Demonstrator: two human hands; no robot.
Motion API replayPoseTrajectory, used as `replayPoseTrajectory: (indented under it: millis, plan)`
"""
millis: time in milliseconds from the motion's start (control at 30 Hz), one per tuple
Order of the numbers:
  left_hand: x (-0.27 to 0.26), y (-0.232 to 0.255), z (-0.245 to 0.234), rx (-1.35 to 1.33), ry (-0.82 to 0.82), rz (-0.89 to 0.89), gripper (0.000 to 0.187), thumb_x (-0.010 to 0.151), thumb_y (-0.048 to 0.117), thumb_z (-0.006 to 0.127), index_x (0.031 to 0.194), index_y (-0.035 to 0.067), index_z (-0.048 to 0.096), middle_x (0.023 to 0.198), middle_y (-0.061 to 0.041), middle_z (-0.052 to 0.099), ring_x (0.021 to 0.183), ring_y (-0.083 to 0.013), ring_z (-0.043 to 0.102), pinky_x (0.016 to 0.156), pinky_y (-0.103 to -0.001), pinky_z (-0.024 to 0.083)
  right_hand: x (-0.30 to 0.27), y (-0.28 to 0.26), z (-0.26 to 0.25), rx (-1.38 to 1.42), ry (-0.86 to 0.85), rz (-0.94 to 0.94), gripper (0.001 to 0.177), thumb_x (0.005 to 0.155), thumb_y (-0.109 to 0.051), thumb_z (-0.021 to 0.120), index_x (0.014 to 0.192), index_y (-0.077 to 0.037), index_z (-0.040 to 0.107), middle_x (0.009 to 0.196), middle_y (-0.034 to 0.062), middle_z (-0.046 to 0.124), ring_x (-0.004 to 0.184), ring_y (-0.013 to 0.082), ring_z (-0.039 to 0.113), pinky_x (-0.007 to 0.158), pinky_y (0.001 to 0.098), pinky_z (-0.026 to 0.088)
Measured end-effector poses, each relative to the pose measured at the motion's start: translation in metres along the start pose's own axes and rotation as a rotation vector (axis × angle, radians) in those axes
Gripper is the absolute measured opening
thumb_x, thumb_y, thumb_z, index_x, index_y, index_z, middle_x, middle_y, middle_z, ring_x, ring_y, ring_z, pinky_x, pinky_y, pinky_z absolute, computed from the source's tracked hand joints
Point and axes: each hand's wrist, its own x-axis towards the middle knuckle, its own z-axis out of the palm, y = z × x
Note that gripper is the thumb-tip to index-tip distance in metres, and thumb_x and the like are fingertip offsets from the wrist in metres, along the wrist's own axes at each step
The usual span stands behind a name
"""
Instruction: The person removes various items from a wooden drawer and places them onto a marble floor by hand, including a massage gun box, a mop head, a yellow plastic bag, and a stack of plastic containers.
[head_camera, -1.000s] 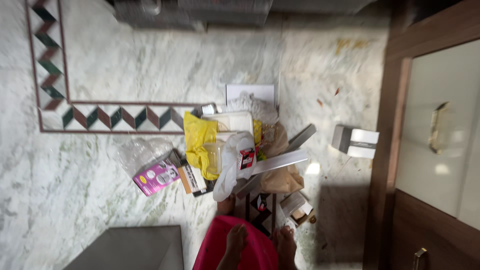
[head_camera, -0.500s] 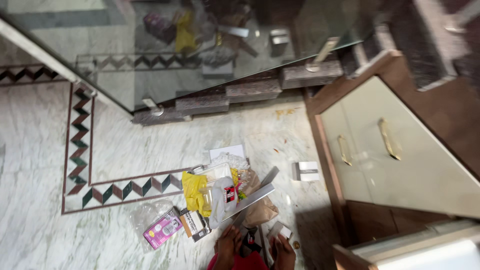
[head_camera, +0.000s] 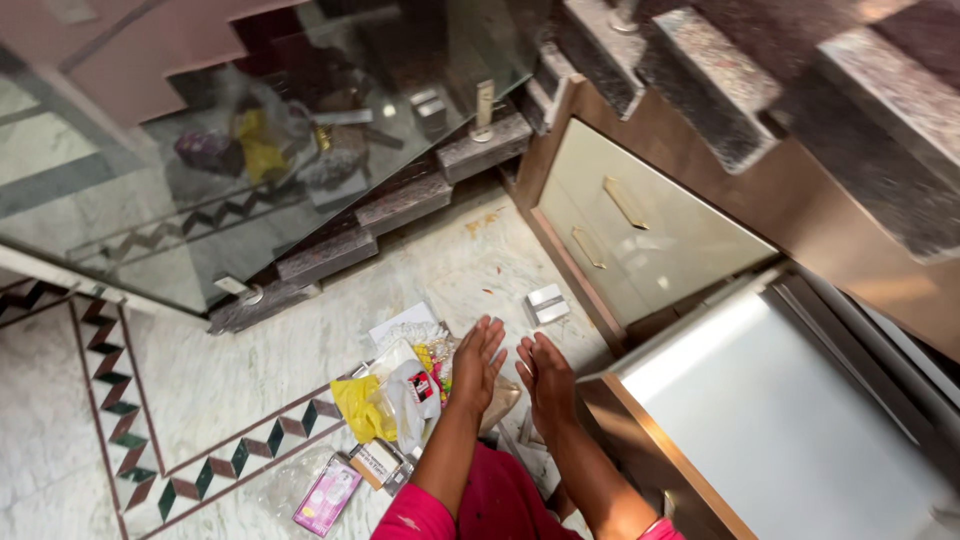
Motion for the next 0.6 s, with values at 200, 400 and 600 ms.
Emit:
replayPoseTrajectory:
  millis: [200,400,600]
  plan:
    - [-0.026,0.002,0.11,0.066,-0.216,0.002,0.058,0.101,0.036,0.054,0.151,0.007,0.048,0.149,-0.011,0.057,0.138,-0.0235,0.052,0.109,-0.041,0.042,-0.044,-0.1,-0.019,0.083,-0.017,-0.159,0.048,0.103,-0.02,0.05,0.148,-0.005,0.049,0.138,0.0112,0.062,0.126,0.0197,0.06,0.105,0.036,0.051]
    - [-0.035,-0.053,0.2,0.203,-0.39,-0.06,0.058,0.102,0.038,0.052,0.152,0.009,0.045,0.149,-0.01,0.056,0.138,-0.023,0.052,0.11,-0.041,0.042,-0.068,-0.17,-0.088,0.206,0.072,-0.263,0.047,0.104,-0.019,0.051,0.146,0.0,0.048,0.136,0.0143,0.062,0.124,0.0224,0.061,0.106,0.0371,0.052]
    - [-0.03,-0.144,0.266,0.383,-0.475,-0.176,0.057,0.102,0.039,0.05,0.152,0.012,0.044,0.149,-0.009,0.057,0.14,-0.0238,0.051,0.112,-0.042,0.042,-0.068,-0.222,-0.186,0.214,0.267,-0.298,0.045,0.104,-0.02,0.051,0.144,0.0,0.051,0.129,0.0106,0.064,0.119,0.0212,0.065,0.099,0.0349,0.056]
